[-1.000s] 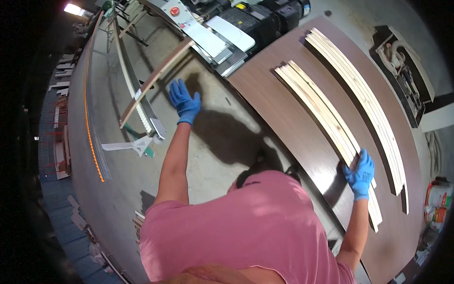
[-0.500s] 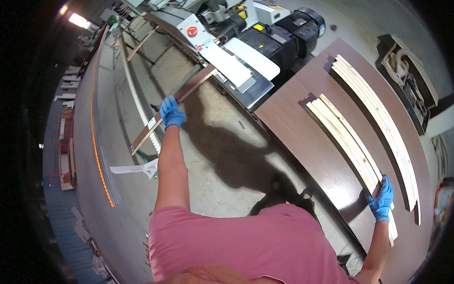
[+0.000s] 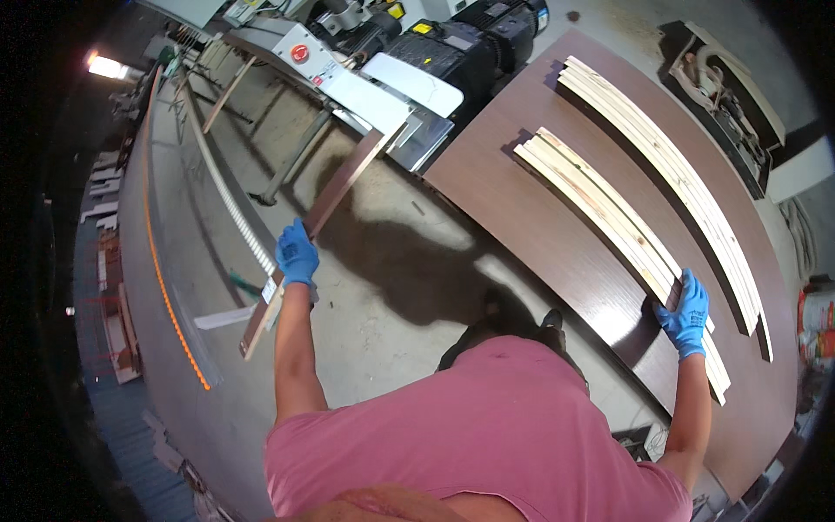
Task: The person repeatedly picks up thin wooden planks from a stack and places them one by one onto a large worktable. The person arranges the planks in a neat pile on the table surface.
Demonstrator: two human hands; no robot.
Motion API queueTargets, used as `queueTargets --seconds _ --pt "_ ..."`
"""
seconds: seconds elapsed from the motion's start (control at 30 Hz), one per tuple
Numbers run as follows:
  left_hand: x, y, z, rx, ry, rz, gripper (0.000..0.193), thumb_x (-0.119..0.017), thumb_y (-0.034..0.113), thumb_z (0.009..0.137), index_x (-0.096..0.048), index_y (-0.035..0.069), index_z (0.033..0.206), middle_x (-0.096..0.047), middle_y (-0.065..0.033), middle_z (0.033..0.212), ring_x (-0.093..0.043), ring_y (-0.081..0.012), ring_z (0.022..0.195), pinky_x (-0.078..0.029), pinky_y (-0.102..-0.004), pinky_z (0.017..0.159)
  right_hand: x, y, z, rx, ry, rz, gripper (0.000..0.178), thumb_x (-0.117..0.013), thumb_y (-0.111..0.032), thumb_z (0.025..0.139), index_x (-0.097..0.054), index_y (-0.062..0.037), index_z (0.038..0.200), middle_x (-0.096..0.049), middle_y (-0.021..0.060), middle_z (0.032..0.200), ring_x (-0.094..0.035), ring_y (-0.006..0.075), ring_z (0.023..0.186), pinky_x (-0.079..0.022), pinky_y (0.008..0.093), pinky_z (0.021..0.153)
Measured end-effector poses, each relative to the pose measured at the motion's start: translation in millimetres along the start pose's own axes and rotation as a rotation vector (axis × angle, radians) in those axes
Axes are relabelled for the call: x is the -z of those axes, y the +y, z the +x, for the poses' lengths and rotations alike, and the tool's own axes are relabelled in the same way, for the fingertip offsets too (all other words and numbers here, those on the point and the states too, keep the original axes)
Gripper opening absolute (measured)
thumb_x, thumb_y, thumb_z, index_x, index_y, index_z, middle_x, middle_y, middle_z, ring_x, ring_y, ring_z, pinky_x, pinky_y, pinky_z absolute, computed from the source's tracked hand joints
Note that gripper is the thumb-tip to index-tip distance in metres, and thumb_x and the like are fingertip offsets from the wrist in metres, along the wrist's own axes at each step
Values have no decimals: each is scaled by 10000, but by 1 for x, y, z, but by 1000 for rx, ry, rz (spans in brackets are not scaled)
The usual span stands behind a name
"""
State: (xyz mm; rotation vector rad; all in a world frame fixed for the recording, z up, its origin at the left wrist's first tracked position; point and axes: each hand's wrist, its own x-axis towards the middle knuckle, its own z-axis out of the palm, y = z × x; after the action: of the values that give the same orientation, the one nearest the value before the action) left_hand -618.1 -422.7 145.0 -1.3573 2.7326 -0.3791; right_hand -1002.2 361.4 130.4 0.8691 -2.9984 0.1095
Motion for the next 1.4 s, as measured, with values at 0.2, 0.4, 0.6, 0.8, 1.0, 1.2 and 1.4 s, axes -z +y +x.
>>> queueTargets --seconds 0.2,0.4,0.6,0.8,1.0,1.2,1.4 --pt "42 6 -129 94 -86 -41 571 -672 57 896 -554 17 1453 -681 -256 1168 -708 -430 1084 -579 -516 943 -4 -1 -2 49 49 37 1027 -885 -380 733 -453 3 1583 -603 236 1471 -579 450 1320 -437 527 1170" --pt "90 2 -245 -195 20 -311 750 -636 -28 814 -546 49 1555 -673 -202 1166 -677 -446 1062 -546 -526 927 46 -42 8 249 234 142 1014 -728 -662 925 -422 15 1615 -492 293 1623 -486 497 1473 -358 571 1236" --pt "208 194 -236 -668 -93 -444 655 -640 -55 838 -624 75 1480 -679 -200 1208 -679 -432 1093 -559 -498 921 142 -124 -8 718 192 453 848 -611 -691 1004 -543 -1 1493 -511 295 1602 -517 504 1448 -392 603 1211" --pt "208 368 -231 -1218 -177 -610 376 -654 81 915 -665 95 1290 -664 -155 1072 -684 -386 1023 -552 -491 865 89 -90 -80 387 21 134 478 -784 -223 872 -624 -48 1288 -721 145 1139 -702 344 1018 -534 480 940" --pt "193 492 -248 -1371 -206 -303 240 -726 197 924 -682 122 1148 -683 -117 1078 -689 -340 1090 -554 -501 902 53 -18 -140 40 -74 129 415 -806 -200 883 -633 -69 1237 -736 147 981 -710 374 899 -545 496 821" --pt "185 539 -248 -1325 166 -389 521 -850 303 808 -689 145 1277 -650 -73 1215 -620 -298 1200 -522 -488 1026 49 4 -154 -136 22 22 519 -812 -217 860 -637 -36 1313 -711 158 1202 -685 337 1077 -539 481 943" --pt "189 531 -215 -1324 384 -544 1202 -950 444 677 -393 138 1697 -371 -190 1713 -325 -435 1591 -277 -593 1304 87 -34 -86 0 175 20 977 -961 -380 705 -538 -28 1512 -466 268 1616 -435 479 1509 -365 585 1249"
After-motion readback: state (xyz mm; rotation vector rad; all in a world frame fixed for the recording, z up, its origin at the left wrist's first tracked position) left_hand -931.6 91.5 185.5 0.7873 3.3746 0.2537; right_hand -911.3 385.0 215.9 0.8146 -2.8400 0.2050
